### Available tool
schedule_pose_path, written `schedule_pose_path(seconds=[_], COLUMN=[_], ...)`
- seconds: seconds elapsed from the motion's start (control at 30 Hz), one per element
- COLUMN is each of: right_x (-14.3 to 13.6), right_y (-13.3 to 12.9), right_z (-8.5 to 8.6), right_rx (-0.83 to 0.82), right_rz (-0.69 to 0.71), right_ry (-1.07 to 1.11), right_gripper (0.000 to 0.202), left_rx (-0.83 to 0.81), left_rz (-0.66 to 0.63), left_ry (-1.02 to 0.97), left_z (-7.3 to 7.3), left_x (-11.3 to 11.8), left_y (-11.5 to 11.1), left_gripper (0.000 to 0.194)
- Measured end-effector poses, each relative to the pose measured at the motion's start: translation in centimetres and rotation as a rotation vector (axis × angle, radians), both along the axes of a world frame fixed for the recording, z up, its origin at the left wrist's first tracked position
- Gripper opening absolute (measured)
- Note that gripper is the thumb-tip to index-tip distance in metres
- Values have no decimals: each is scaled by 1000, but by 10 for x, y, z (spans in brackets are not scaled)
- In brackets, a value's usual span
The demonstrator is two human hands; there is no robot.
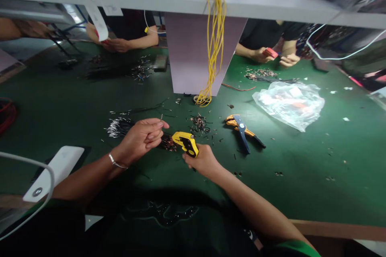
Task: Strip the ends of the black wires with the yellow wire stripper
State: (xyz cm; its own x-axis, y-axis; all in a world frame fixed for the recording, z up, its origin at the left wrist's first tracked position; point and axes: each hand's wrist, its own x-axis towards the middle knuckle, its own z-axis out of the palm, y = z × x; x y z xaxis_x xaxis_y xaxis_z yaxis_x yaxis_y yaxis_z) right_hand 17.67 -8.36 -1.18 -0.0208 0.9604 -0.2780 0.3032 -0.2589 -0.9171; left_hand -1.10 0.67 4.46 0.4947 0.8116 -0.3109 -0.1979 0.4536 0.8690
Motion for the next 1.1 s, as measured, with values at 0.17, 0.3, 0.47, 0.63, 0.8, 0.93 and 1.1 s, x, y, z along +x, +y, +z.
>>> schedule_pose_path(seconds=[0.17,0.3,0.47,0.63,0.8,0.93,1.1], right_x=[0,0,3,4,5,7,8], right_y=[0,0,0,1,1,0,0], right_z=[1,0,-1,2,2,1,2], right_rx=[-7,-3,3,-21,-15,-19,-45], right_rz=[-6,-13,12,40,54,60,48], right_ry=[13,22,17,30,35,73,66], right_gripper=[18,16,20,20,18,15,17], left_rx=[-9,-9,-2,-3,-21,-49,-76], left_rz=[-16,-32,-47,-47,-38,-32,-63], left_ry=[10,8,-3,-1,13,14,-15], left_z=[3,2,-2,-4,-3,0,0], left_x=[1,1,-1,-1,0,2,3], left_y=[-4,-6,-4,-1,0,-3,-7], left_gripper=[10,10,10,11,11,13,13])
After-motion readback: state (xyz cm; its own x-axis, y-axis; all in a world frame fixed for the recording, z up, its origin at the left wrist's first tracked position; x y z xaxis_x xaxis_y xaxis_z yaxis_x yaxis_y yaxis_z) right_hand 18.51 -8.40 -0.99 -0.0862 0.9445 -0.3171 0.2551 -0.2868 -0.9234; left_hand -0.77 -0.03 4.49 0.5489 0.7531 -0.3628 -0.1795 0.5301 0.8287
